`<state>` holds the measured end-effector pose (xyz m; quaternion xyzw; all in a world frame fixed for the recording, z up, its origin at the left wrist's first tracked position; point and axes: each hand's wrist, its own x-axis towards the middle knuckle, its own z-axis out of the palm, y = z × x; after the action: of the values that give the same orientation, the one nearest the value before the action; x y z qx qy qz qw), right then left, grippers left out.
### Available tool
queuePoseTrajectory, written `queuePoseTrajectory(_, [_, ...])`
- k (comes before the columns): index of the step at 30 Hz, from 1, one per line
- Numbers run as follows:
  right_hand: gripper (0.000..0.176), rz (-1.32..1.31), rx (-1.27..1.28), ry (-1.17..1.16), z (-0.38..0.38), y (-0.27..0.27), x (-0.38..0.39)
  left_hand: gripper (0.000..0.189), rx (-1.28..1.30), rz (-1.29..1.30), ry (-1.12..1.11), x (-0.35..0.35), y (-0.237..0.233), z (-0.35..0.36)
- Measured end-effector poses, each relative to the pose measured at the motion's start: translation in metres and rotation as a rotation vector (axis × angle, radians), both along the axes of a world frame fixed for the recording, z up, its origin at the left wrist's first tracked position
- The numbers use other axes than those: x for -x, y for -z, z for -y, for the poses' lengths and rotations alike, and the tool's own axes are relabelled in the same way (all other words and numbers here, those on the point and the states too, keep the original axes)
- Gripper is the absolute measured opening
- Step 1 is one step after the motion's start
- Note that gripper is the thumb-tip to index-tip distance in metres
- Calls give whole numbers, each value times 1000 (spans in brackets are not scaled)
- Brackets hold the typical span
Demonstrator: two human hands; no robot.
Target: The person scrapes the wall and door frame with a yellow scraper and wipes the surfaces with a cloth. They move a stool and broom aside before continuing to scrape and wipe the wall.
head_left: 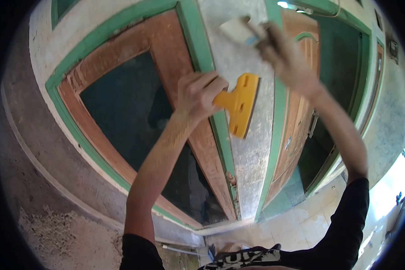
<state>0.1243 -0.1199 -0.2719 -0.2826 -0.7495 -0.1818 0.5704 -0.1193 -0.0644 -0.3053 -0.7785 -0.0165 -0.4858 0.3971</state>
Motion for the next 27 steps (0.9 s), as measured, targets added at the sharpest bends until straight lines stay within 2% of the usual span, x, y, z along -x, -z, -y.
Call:
queuePoseTrajectory(1, [20, -112, 189, -92, 17, 7, 18, 30, 116, 59, 70, -3, 5, 9])
queuePoseTrajectory(2, [16, -80, 124, -129, 11, 17, 24, 30, 104, 54, 81, -8, 8, 13])
queuePoseTrajectory(3, [11, -157, 333, -172, 33, 15, 38, 34, 175, 146, 219, -15, 11, 15])
queuePoseTrajectory(4, [11, -157, 318, -170, 33, 18, 40, 38, 246, 238, 355, -21, 11, 17])
queuePoseTrajectory(6, [12, -73, 164, -182, 28, 28, 44, 38, 295, 259, 361, -29, 4, 35])
queuePoseTrajectory(8, [12, -52, 136, -232, 29, 32, 43, 26, 615, 368, 449, -34, 2, 49])
queuePoseTrajectory(12, [13, -82, 28, -268, 24, 35, 34, 27, 616, 396, 369, -27, 9, 41])
queuePoseTrajectory(14, [15, -111, 20, -240, 29, 31, 29, 34, 765, 335, 431, -26, 11, 46])
queuePoseTrajectory(16, [24, -146, -132, 40, 35, 28, 24, 36, 804, 354, 441, -31, 15, 47])
queuePoseTrajectory(17, [24, -146, -131, 41, 31, 29, 18, 37, 841, 368, 452, -33, 17, 46])
queuePoseTrajectory(19, [37, 266, -360, 91, 19, 31, 7, 37, 886, 368, 426, -34, 21, 39])
queuePoseTrajectory(21, [42, 261, -324, 95, 22, 35, 17, 38, 931, 365, 397, -36, 18, 40])
queuePoseTrajectory(23, [47, 259, -287, 101, 24, 39, 25, 37, 795, 329, 318, -35, 13, 44])
queuePoseTrajectory(27, [58, 186, -89, -111, 33, 44, 33, 33, 828, 290, 306, -33, 5, 48])
